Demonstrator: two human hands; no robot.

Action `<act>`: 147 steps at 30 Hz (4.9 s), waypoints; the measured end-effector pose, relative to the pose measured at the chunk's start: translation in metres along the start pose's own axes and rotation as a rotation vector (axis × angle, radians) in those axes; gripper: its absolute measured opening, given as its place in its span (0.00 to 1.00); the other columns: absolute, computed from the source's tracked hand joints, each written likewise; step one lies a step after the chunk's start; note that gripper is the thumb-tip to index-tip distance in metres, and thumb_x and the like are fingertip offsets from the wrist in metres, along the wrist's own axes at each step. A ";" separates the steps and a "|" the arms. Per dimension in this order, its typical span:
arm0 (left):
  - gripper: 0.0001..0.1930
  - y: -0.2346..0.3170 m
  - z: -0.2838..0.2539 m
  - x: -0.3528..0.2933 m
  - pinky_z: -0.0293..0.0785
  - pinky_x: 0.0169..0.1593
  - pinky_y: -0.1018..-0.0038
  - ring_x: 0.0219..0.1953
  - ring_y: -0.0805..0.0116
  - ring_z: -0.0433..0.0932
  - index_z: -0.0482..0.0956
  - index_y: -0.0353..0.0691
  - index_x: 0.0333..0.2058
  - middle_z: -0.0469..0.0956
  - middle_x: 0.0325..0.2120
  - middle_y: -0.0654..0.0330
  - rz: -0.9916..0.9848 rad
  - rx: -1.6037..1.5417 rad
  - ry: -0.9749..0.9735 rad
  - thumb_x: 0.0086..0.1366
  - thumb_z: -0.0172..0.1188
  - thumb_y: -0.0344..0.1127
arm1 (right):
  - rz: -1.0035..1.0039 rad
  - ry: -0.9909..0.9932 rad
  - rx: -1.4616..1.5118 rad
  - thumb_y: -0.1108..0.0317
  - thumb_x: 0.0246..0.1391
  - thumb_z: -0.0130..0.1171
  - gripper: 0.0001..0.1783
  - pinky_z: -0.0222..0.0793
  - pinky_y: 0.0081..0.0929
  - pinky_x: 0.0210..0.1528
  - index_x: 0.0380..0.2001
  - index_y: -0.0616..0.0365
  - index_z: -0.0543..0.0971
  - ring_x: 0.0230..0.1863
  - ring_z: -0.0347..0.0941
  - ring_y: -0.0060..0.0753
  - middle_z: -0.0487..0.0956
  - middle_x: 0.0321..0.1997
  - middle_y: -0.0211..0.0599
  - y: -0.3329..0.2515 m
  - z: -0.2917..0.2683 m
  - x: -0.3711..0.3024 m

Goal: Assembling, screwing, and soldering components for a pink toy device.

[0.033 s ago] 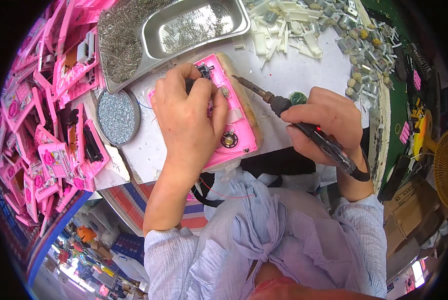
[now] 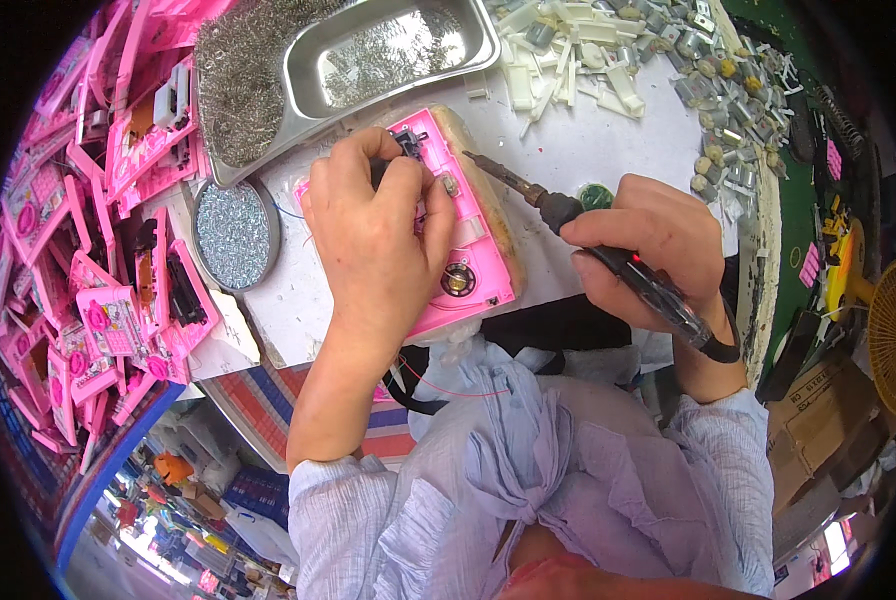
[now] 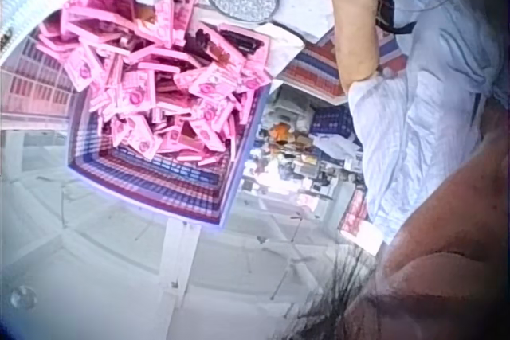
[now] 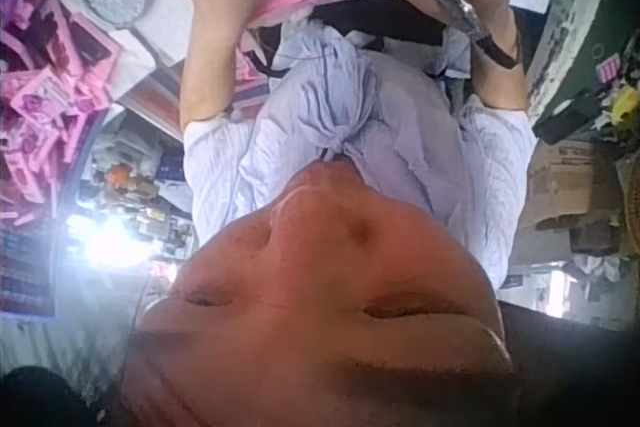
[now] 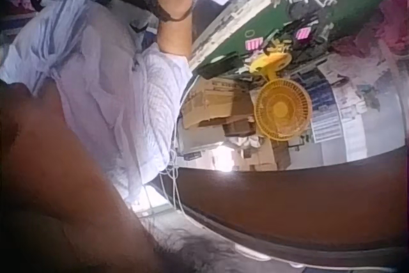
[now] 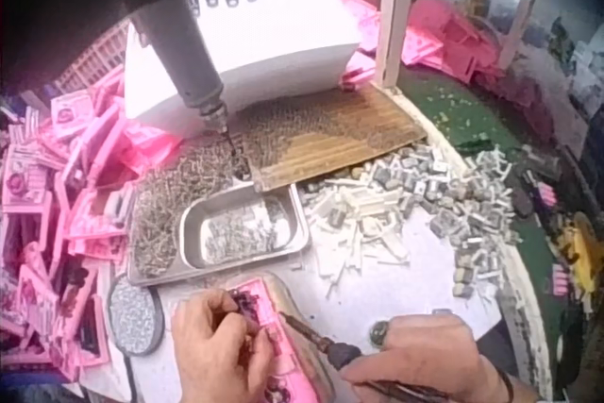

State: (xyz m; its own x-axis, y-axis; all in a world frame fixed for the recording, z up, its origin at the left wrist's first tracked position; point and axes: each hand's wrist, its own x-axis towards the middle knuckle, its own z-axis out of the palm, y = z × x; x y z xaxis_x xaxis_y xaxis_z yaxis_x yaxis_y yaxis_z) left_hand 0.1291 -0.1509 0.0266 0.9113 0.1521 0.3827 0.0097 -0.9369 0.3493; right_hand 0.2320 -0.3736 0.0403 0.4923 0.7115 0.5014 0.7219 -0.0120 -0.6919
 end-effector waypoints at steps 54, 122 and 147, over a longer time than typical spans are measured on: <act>0.06 -0.054 -0.079 -0.018 0.79 0.40 0.74 0.38 0.65 0.85 0.79 0.32 0.37 0.83 0.40 0.54 -0.214 -0.398 -0.264 0.61 0.64 0.20 | 0.157 0.046 0.168 0.78 0.45 0.70 0.19 0.68 0.24 0.29 0.44 0.61 0.84 0.24 0.72 0.30 0.78 0.25 0.34 -0.025 0.027 0.036; 0.05 -0.026 -0.037 -0.039 0.78 0.34 0.82 0.28 0.78 0.81 0.82 0.30 0.39 0.83 0.30 0.61 -0.662 -0.931 -0.034 0.67 0.65 0.25 | 0.143 0.129 0.237 0.84 0.46 0.63 0.30 0.74 0.29 0.39 0.56 0.54 0.78 0.37 0.77 0.40 0.78 0.38 0.41 -0.021 0.110 0.064; 0.06 -0.036 -0.034 -0.043 0.76 0.32 0.84 0.27 0.81 0.78 0.82 0.30 0.40 0.83 0.28 0.62 -0.728 -1.183 -0.028 0.68 0.65 0.28 | 0.065 0.173 0.090 0.83 0.43 0.67 0.35 0.74 0.33 0.40 0.58 0.50 0.76 0.37 0.78 0.41 0.77 0.39 0.38 -0.017 0.119 0.046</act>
State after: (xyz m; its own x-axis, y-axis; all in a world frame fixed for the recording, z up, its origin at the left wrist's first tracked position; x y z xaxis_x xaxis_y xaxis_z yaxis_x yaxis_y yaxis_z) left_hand 0.0754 -0.1131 0.0267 0.8596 0.4666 -0.2082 0.1430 0.1715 0.9748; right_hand 0.1848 -0.2570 0.0139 0.6182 0.5801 0.5303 0.6431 0.0146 -0.7656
